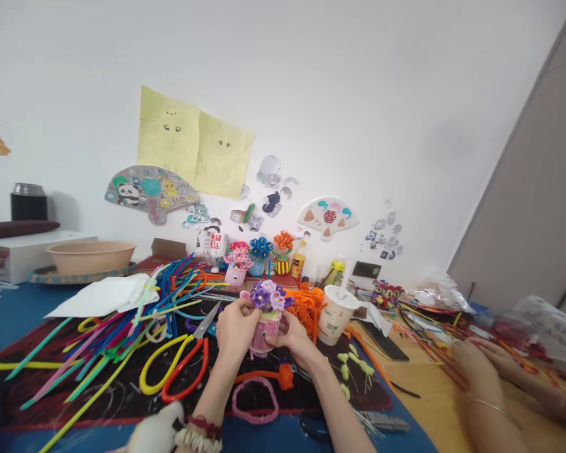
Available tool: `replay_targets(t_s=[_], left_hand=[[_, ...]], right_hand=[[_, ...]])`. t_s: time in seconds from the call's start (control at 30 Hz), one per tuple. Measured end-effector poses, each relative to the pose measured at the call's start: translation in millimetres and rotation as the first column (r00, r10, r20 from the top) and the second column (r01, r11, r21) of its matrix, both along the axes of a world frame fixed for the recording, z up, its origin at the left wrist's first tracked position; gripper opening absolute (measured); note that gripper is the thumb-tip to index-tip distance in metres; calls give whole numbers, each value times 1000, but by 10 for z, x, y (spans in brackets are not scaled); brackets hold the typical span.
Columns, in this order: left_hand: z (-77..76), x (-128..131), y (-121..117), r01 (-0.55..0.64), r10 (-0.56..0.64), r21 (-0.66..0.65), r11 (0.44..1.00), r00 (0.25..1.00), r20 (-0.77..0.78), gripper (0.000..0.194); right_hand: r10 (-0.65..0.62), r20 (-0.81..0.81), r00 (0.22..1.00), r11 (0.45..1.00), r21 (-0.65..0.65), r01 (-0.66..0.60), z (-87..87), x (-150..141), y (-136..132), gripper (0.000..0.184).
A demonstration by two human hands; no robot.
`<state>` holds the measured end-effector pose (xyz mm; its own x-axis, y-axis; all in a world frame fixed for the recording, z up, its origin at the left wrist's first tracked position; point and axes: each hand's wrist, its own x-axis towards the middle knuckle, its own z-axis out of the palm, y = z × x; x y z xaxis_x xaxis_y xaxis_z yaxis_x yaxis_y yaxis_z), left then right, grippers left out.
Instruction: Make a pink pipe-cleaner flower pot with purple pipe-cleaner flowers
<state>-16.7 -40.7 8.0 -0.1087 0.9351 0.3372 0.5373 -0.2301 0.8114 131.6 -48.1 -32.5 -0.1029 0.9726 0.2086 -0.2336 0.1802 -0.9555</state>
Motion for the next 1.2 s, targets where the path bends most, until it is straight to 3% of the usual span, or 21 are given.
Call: replay_targets(t_s=[0.53,1.0,1.2], left_hand=[[-55,-30,-18,48,-52,42,998,992,112,20],[-92,-90,-20,15,-27,64,998,983,181,26],[-9,-39,-97,-1,1,26,1000,1000,30,29]], right_hand=[[-40,-12,999,999,-2,40,-40,19,21,71],[-43,-37,998,999,-11,43,5,28,0,66],[4,-47,999,1000,9,-3,-17,17,-8,67]])
